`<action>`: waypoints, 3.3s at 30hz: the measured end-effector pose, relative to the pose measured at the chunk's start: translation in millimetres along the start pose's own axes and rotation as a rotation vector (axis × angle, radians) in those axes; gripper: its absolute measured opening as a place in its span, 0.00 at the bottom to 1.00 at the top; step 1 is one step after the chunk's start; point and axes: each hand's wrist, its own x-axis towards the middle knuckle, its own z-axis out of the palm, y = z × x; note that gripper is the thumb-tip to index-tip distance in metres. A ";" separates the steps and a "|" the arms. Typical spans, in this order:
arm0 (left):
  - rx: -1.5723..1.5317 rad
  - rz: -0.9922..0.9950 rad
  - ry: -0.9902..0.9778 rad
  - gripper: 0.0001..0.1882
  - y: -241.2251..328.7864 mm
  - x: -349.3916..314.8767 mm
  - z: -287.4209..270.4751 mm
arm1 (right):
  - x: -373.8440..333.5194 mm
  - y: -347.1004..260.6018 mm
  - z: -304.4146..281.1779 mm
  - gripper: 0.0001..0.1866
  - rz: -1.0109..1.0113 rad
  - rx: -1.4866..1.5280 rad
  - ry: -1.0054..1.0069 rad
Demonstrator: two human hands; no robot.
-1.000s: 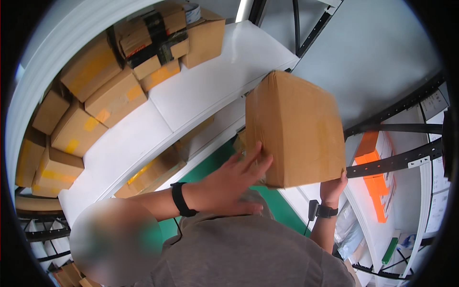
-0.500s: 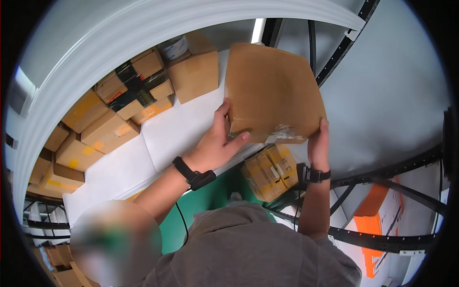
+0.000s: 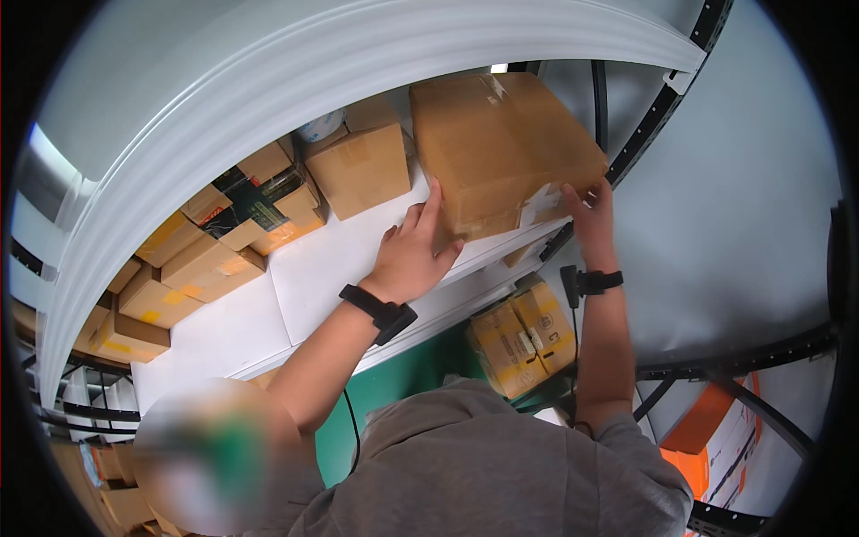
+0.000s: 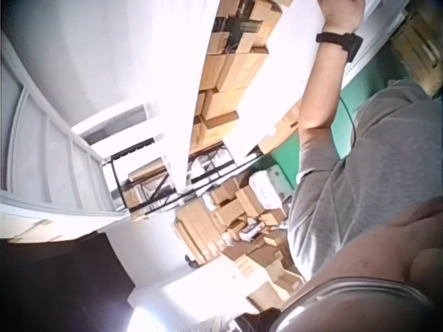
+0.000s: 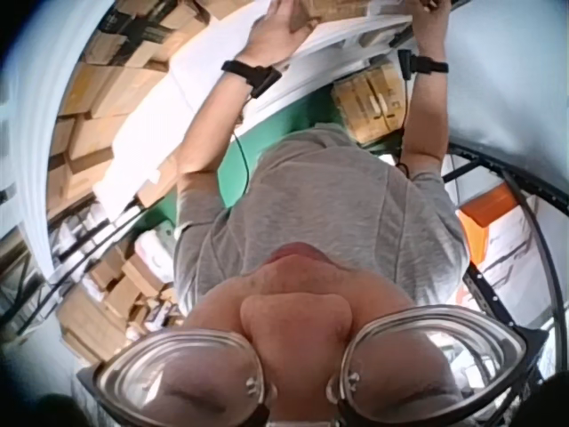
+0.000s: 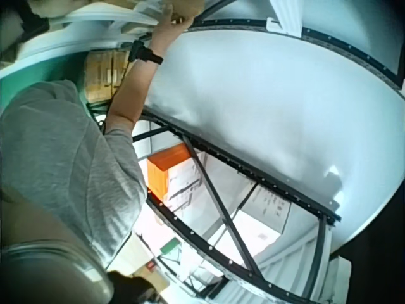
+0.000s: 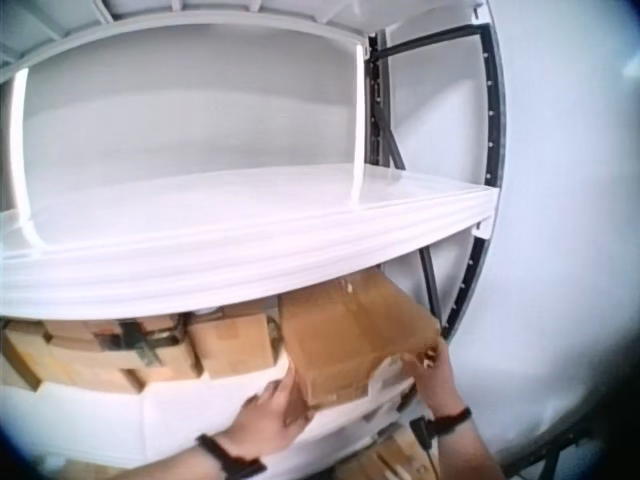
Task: Storing boxes on shelves and reviewing inventory papers in a warehouse.
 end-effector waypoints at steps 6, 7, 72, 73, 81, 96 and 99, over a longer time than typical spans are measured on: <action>-0.017 0.009 0.157 0.21 -10.3 -30.1 -4.4 | -43.7 -21.2 55.1 0.58 -0.416 -0.385 0.273; -0.081 0.050 0.111 0.19 -13.9 -45.1 -13.9 | -47.2 -31.4 54.7 0.58 -0.572 -0.510 0.249; -1.424 -1.415 1.057 0.44 248.0 -886.2 176.4 | -587.7 -23.3 300.5 0.18 0.068 -1.174 -2.566; -1.430 -1.427 1.096 0.44 253.1 -878.0 174.1 | -588.2 -37.5 316.1 0.18 0.056 -1.212 -2.579; -1.463 -1.582 1.275 0.36 239.9 -798.7 210.5 | -603.3 37.2 451.0 0.20 -0.202 -1.090 -2.880; -1.780 -1.477 1.550 0.33 206.6 -609.9 207.3 | -661.9 -31.6 536.4 0.23 -0.071 -1.218 -2.735; -1.778 -1.453 1.645 0.33 203.5 -590.4 212.9 | -687.0 -43.9 544.4 0.23 -0.081 -1.225 -2.705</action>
